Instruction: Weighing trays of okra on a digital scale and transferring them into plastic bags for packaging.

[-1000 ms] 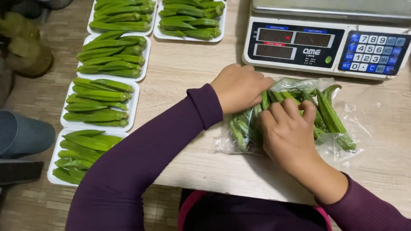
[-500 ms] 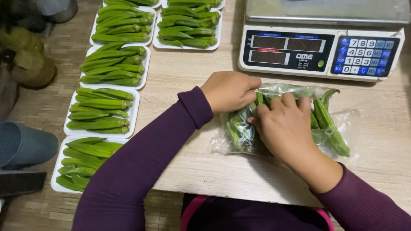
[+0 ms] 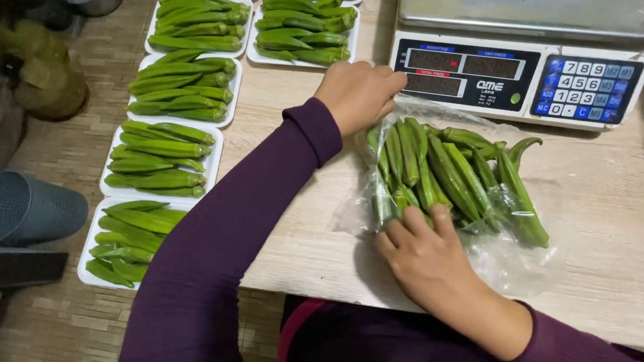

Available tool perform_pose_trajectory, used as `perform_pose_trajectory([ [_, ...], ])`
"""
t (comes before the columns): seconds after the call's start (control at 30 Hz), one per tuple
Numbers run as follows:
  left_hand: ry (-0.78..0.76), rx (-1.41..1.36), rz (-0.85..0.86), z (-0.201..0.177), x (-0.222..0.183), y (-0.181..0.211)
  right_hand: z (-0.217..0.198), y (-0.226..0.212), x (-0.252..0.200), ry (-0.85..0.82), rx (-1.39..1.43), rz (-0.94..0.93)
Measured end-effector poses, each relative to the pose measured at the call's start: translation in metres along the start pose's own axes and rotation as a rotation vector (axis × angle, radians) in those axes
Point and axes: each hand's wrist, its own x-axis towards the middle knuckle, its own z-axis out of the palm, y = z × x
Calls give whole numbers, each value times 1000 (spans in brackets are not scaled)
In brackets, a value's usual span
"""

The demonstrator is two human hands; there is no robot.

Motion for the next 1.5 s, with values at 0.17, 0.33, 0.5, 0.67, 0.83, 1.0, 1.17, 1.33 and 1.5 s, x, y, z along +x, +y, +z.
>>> perform_pose_trajectory([
  [0.17,-19,112,-57,21,13,-17,0,-24,-15,-87,12,-77],
  [0.33,-111,-15,-200,0,11,-16,-16,-19,-24,-96,-49,2],
  [0.5,-7,-686,-409,-46,-28,-2,-60,7,-44,-144,144,195],
  [0.67,59,-874,-746,-44,-79,19,-63,48,-73,-287,126,368],
  [0.83,-148,-784,-830,-25,-95,28,-68,70,-34,-262,-108,318],
  [1.0,-269,-753,-831,-14,-97,31,-29,70,43,-443,161,-41],
  [1.17,-230,-775,-810,-27,-102,27,11,55,84,-79,123,-310],
  [1.33,-225,-788,-821,-19,-104,28,29,53,94,-59,20,-473],
  [1.5,-239,-759,-817,-11,-104,28,26,57,97,-66,-24,-549],
])
